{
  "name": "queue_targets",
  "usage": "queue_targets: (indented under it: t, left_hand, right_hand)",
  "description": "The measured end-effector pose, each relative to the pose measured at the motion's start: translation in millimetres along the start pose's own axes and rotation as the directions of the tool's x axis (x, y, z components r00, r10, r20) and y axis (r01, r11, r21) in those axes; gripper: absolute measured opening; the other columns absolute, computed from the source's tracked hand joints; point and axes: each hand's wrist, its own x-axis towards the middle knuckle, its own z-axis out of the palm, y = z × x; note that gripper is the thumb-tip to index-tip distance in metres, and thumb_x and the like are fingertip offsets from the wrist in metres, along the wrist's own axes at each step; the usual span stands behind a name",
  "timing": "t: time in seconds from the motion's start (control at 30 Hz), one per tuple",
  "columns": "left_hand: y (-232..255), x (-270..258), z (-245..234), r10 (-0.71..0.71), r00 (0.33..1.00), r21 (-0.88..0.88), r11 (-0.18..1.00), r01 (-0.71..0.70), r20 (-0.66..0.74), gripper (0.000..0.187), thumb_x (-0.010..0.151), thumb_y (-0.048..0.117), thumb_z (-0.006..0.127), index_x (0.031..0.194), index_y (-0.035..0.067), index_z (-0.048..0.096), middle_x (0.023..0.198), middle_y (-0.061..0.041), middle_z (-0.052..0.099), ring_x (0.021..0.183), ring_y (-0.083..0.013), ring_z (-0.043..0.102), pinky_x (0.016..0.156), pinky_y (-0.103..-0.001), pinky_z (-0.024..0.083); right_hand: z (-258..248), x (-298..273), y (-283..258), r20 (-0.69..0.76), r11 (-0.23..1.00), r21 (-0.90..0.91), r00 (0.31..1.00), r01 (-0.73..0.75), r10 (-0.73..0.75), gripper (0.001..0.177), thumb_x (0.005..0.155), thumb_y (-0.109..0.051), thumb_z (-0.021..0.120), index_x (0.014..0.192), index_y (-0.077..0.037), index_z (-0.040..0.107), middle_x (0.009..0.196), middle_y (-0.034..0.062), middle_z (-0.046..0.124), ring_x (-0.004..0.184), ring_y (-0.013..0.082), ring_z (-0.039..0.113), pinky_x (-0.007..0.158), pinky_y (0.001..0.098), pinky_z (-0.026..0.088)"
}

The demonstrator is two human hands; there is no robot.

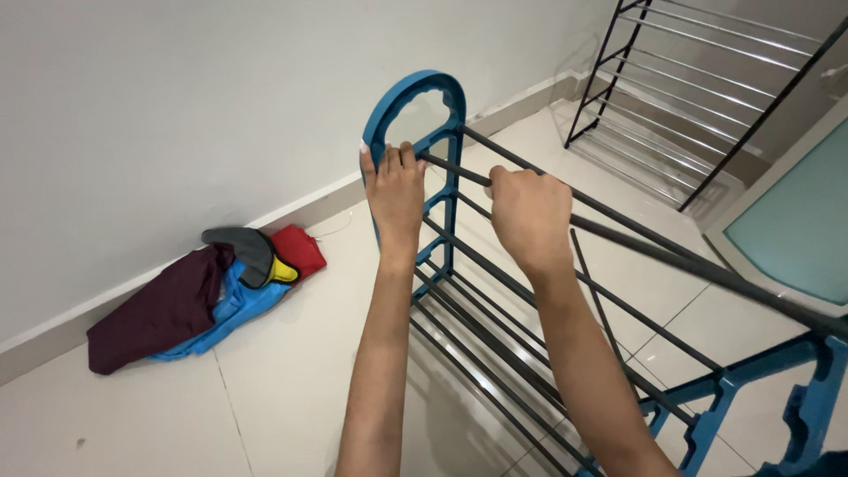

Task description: The person assembles a blue metal drying rack by inserting horizontal bars into the side frames and securing them. The person works on the floor, aligning and pushing each bar into place.

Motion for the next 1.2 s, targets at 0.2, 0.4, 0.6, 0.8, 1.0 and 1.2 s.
queue_targets:
  t: [0.2,0.4,0.6,0.8,1.0,1.2]
  left_hand:
    - [-2.5,-0.7,2.0,0.005,1.000,-0.023,1.000,-0.006,-0.018,0.037,0.097,0.036,0.070,0.122,0.008,0.067,0.115,-0.007,0.071,0.120,-0.0185,0.064,0.127,-0.043,0.018]
    - [-2.9,0.4,2.7,0.022,1.000,0.000,1.000,-0.022,0.005,0.039,0.097,0.036,0.070,0.123,0.007,0.067,0.116,-0.008,0.071,0.123,-0.0190,0.063,0.126,-0.045,0.017]
    - [-5.4,1.0,5.9,0.036,0.997,-0.038,0.999,-0.039,-0.063,0.040,0.095,0.038,0.072,0.120,0.007,0.067,0.116,-0.008,0.071,0.124,-0.0200,0.063,0.126,-0.045,0.017]
    - [-11.1,2.8,15.1,0.027,0.999,-0.045,0.999,-0.029,-0.046,0.040,0.093,0.037,0.076,0.119,0.008,0.068,0.114,-0.007,0.071,0.121,-0.0193,0.063,0.126,-0.045,0.017]
    - [-12.4,3.6,18.3,0.030,0.997,-0.023,0.999,-0.031,-0.070,0.036,0.093,0.037,0.076,0.116,0.010,0.068,0.115,-0.006,0.071,0.121,-0.0180,0.063,0.127,-0.045,0.016]
    - [-14.1,1.9,18.2,0.045,0.996,-0.004,0.999,-0.046,-0.078,0.035,0.093,0.033,0.075,0.118,0.010,0.069,0.117,-0.005,0.071,0.123,-0.0159,0.062,0.127,-0.045,0.016]
  right_hand:
    - [1.1,3.2,-0.6,0.147,0.999,0.005,0.988,-0.037,0.036,0.017,0.095,-0.021,0.064,0.092,-0.005,0.071,0.075,0.0183,0.072,0.072,0.0403,0.071,0.064,0.0518,0.055]
    - [-2.4,3.5,-1.0,0.194,0.998,0.025,0.980,-0.052,0.046,0.017,0.094,-0.020,0.065,0.092,-0.005,0.072,0.078,0.0197,0.072,0.074,0.0412,0.072,0.066,0.0519,0.056]
    - [-2.1,0.9,-8.1,0.047,0.999,0.035,0.999,-0.024,0.022,0.020,0.096,-0.022,0.066,0.087,-0.006,0.073,0.072,0.0182,0.071,0.068,0.0381,0.071,0.060,0.0486,0.053]
    - [7.1,0.1,-22.8,-0.036,1.000,-0.006,0.999,-0.018,0.018,0.018,0.095,-0.020,0.066,0.084,-0.007,0.073,0.070,0.0170,0.070,0.066,0.0361,0.071,0.058,0.0461,0.053]
    - [11.3,3.1,-19.3,0.019,0.998,0.037,0.998,-0.057,0.056,0.019,0.093,-0.021,0.068,0.083,-0.007,0.075,0.071,0.0191,0.070,0.068,0.0375,0.072,0.060,0.0463,0.054]
    - [10.5,10.4,-9.3,0.090,0.993,0.045,0.991,-0.107,0.103,0.018,0.093,-0.023,0.069,0.084,-0.009,0.078,0.073,0.0185,0.071,0.070,0.0383,0.072,0.063,0.0479,0.055]
